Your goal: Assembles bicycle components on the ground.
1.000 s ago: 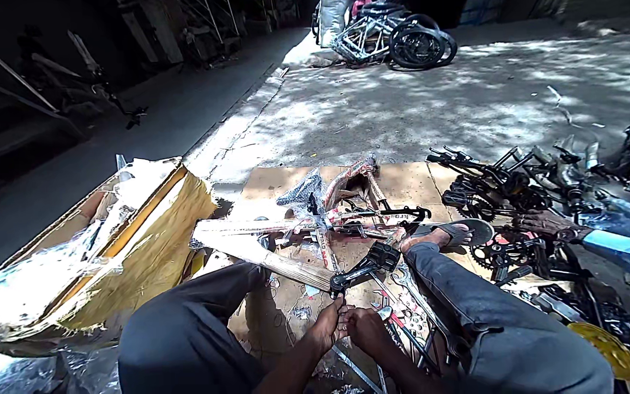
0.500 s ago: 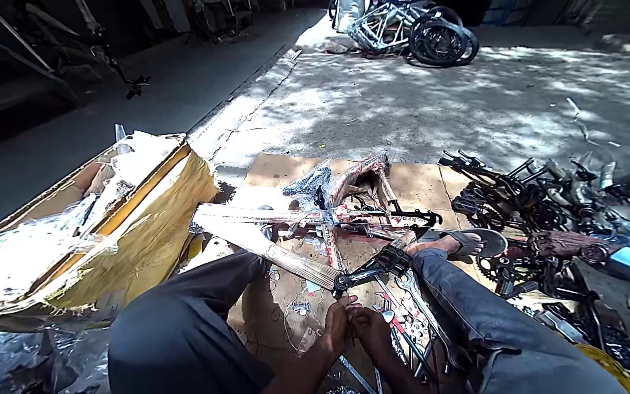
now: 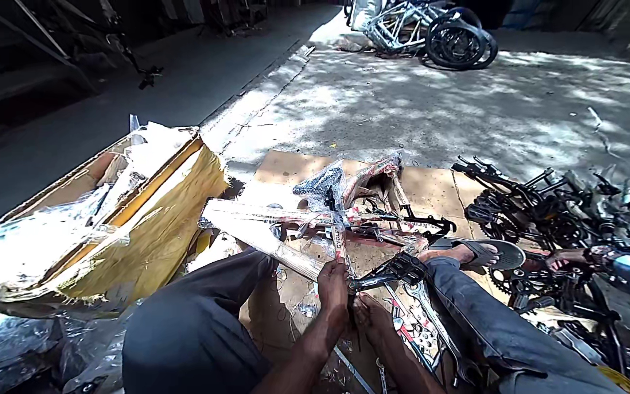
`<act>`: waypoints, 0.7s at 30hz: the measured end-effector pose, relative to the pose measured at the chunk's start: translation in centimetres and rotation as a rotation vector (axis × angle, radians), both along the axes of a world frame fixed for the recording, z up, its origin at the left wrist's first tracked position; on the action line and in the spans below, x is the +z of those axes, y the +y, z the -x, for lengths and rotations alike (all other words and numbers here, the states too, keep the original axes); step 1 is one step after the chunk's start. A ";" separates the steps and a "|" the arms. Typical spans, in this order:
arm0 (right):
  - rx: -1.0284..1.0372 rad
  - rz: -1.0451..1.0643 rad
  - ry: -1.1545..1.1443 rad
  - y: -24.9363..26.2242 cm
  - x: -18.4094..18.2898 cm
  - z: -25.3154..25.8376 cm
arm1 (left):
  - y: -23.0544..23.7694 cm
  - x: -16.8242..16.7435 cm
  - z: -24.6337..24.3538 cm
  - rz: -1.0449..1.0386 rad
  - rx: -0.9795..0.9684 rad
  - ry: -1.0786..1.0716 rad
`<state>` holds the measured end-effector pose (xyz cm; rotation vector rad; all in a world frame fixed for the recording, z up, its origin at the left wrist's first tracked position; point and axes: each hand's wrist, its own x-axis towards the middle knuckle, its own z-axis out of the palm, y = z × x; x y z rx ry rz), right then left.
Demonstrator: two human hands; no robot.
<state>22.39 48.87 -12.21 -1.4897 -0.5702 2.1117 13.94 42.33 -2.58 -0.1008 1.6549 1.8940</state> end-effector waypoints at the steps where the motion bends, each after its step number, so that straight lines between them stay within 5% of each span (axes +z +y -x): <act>1: -0.020 0.004 0.017 -0.1 -0.5 0.5 | -0.5 2.6 0.8 -0.052 0.010 -0.018; 5: -0.078 0.013 0.041 -1.1 -0.8 1.9 | -3.8 11.0 2.7 -0.224 -0.009 0.103; 8: -0.095 -0.006 0.044 -1.1 -1.1 1.9 | -6.0 13.7 3.2 -0.276 -0.078 0.224; 17: -0.147 0.074 0.016 -1.1 -0.8 2.6 | -7.0 11.0 2.5 -0.218 -0.089 0.058; 21: -0.009 0.057 -0.044 -1.1 0.0 2.6 | -6.6 10.8 1.7 -0.231 -0.192 0.084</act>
